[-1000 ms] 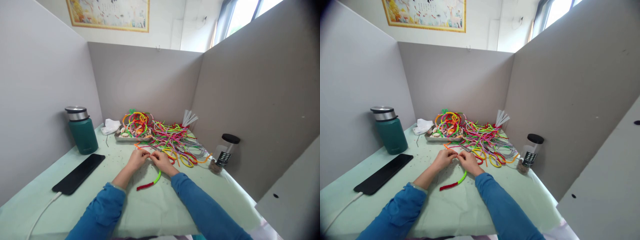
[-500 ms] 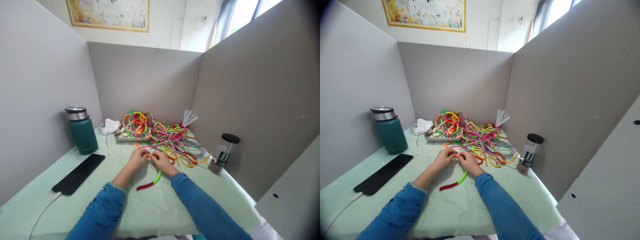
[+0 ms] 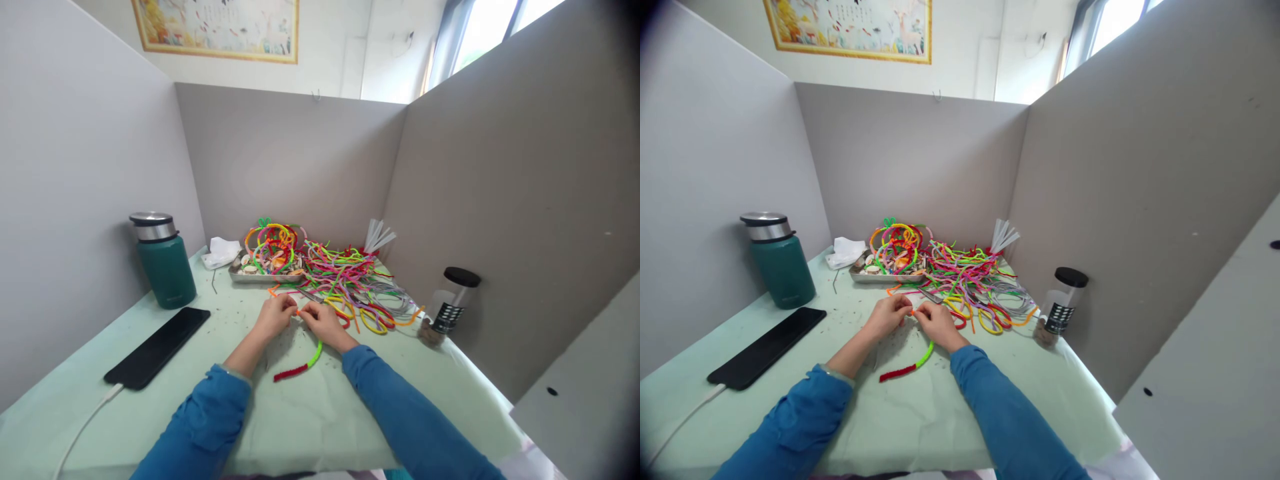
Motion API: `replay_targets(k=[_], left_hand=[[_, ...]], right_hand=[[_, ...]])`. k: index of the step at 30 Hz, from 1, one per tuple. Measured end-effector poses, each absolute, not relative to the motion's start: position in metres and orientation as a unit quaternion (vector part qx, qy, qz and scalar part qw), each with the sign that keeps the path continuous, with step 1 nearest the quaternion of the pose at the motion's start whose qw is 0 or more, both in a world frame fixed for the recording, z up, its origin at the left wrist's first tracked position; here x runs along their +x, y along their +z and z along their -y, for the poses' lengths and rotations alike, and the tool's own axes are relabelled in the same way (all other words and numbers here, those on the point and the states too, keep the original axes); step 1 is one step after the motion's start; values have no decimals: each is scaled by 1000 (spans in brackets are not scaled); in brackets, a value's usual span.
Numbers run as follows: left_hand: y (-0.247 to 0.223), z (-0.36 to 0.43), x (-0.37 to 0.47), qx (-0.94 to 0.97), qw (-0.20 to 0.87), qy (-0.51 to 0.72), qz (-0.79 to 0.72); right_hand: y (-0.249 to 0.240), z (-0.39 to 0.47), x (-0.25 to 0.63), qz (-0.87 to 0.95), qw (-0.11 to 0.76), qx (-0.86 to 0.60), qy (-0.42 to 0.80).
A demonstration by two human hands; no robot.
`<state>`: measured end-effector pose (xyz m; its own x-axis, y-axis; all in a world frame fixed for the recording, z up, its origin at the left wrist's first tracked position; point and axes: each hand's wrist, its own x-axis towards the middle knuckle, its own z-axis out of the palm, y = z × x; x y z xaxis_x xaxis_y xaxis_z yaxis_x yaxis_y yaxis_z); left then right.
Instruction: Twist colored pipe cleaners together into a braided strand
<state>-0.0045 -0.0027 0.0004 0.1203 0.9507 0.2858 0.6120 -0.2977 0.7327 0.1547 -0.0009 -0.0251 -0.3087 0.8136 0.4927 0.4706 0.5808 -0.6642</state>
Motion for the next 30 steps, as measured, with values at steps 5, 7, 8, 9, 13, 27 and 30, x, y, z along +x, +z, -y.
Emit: replay_targets(k=[5, 7, 8, 9, 13, 27, 30], left_hand=[[0, 3, -5, 715, 221, 372, -549], [1, 4, -5, 715, 218, 369, -553], [2, 4, -5, 715, 218, 366, -554], [3, 5, -4, 715, 219, 363, -556], [6, 7, -4, 715, 217, 355, -562], [9, 10, -3, 721, 225, 319, -572], [10, 11, -3, 727, 223, 305, -574]], right_hand=[[-25, 1, 155, 786, 420, -405, 207], [-25, 0, 156, 786, 420, -404, 207], [-25, 0, 156, 785, 421, -405, 205], [-25, 0, 155, 785, 421, -407, 204], [-26, 0, 155, 784, 423, -407, 204], [-26, 1, 155, 787, 418, -407, 200], [-26, 0, 155, 788, 416, -406, 199]])
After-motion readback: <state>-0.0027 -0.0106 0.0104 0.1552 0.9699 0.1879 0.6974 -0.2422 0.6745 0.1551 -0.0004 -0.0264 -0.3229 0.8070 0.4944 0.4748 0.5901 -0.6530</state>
